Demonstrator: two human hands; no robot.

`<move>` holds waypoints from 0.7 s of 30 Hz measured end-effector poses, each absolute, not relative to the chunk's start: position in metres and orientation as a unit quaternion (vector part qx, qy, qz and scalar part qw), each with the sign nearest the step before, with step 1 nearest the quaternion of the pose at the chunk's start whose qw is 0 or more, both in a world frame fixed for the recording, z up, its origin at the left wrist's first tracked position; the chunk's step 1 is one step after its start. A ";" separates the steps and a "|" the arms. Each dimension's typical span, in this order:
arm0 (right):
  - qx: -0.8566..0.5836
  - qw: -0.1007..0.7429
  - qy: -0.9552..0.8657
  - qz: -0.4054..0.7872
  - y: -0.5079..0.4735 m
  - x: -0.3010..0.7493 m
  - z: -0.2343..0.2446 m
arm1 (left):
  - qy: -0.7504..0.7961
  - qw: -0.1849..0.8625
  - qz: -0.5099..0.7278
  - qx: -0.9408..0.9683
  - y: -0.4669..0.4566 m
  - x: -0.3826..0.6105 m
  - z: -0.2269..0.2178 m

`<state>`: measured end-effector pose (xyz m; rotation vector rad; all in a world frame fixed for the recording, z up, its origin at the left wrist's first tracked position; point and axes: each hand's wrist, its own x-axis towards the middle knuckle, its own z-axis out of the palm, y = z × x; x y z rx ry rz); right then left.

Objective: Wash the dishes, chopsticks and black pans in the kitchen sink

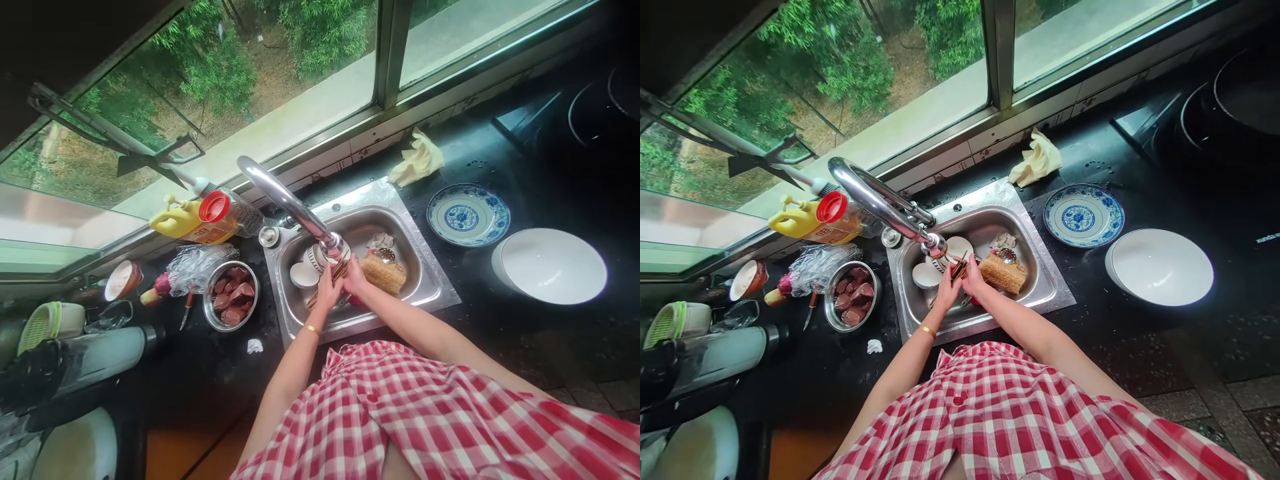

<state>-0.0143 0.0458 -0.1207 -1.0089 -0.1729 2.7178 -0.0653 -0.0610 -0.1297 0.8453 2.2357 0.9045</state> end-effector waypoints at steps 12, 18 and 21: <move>-0.382 0.268 -0.337 0.818 0.110 -0.031 -0.085 | 0.818 0.364 0.342 0.287 -0.024 -0.053 -0.105; -0.272 0.066 -0.455 0.845 0.131 -0.036 -0.075 | 0.649 0.496 0.572 0.067 0.004 -0.038 -0.102; -0.269 0.034 -0.399 0.876 0.111 -0.033 -0.088 | 0.628 0.473 0.618 0.005 -0.001 -0.031 -0.113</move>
